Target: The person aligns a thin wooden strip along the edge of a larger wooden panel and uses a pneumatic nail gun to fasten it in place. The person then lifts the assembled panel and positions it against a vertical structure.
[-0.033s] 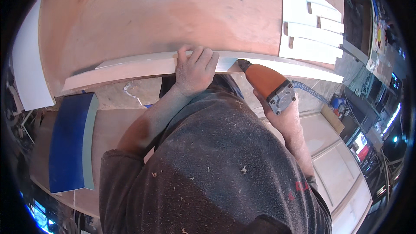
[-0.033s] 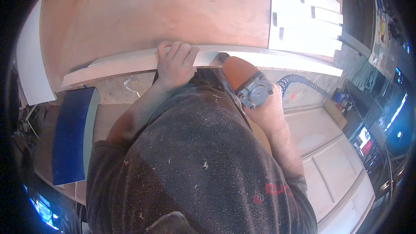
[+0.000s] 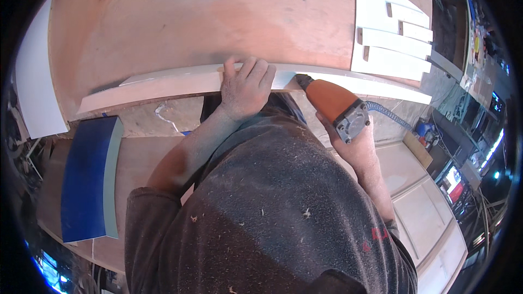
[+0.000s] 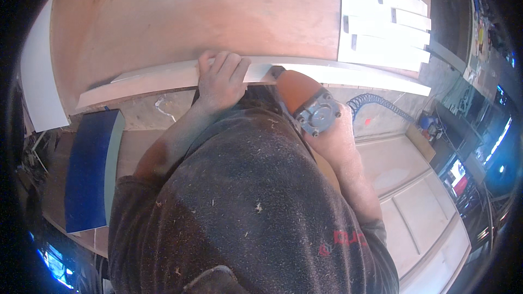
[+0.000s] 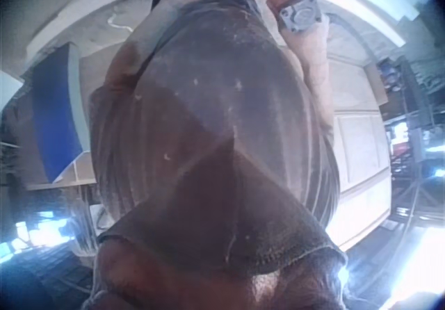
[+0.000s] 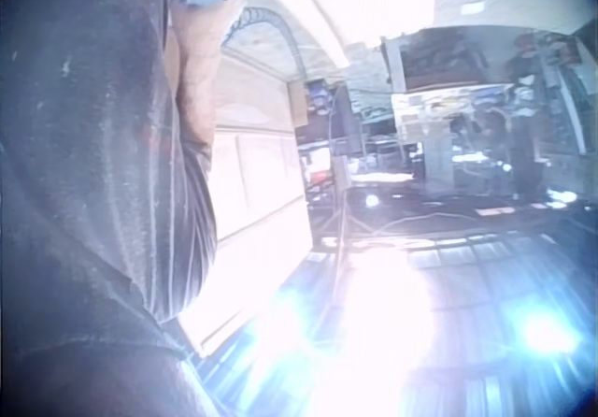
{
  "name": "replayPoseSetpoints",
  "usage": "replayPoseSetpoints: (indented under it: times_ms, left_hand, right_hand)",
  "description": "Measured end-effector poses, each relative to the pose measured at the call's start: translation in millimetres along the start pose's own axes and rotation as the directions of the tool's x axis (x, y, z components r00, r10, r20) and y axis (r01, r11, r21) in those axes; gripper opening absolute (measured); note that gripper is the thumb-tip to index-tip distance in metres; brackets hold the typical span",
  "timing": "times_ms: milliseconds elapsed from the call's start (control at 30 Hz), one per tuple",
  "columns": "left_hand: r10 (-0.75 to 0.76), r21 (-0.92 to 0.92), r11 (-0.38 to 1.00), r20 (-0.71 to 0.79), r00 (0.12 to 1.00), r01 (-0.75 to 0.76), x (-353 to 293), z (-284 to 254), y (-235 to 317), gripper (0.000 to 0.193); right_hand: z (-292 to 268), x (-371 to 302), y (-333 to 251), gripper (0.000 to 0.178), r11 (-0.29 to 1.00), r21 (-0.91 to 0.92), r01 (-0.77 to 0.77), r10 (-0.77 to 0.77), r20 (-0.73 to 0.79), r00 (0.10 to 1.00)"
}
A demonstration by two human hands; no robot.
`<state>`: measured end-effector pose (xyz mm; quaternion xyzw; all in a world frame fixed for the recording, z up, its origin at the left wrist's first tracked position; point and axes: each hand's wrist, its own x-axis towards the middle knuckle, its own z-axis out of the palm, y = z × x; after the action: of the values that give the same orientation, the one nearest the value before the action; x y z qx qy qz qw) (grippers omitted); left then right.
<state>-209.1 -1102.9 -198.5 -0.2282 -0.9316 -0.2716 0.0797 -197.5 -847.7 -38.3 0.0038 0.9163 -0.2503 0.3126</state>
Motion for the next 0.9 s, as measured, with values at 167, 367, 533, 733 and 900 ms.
replayPoseSetpoints:
  times_ms: [167,367,533,733,900]
  left_hand:
    - [-0.008,0.013,1.0,0.025,1.0,0.007,2.1,4.2,-1.2,0.022]
    - [-0.016,0.02,1.0,0.051,0.999,0.015,1.5,7.6,-2.6,0.021]
    - [-0.012,0.016,1.0,0.052,0.999,0.011,3.2,6.5,-2.8,0.02]
    - [-0.018,-0.002,1.0,0.102,0.995,0.019,3.2,3.3,-4.7,0.029]
    - [-0.109,0.04,0.994,0.156,0.982,0.104,-7.8,-23.3,-8.1,0.044]
  right_hand:
    - [9.6,5.5,-1.0,0.034,0.999,-0.037,-0.038,0.04,0.049,0.998]
    - [12.1,12.6,-8.5,0.034,0.999,-0.035,0.022,-0.025,-0.085,0.996]
    - [14.3,11.5,-10.1,0.034,1.0,0.01,0.013,-0.012,-0.086,0.996]
    - [15.7,12.4,-9.6,0.034,1.0,-0.023,0.011,-0.013,-0.092,0.996]
    - [19.3,8.3,-8.7,0.027,0.998,-0.038,-0.058,0.055,-0.079,0.995]
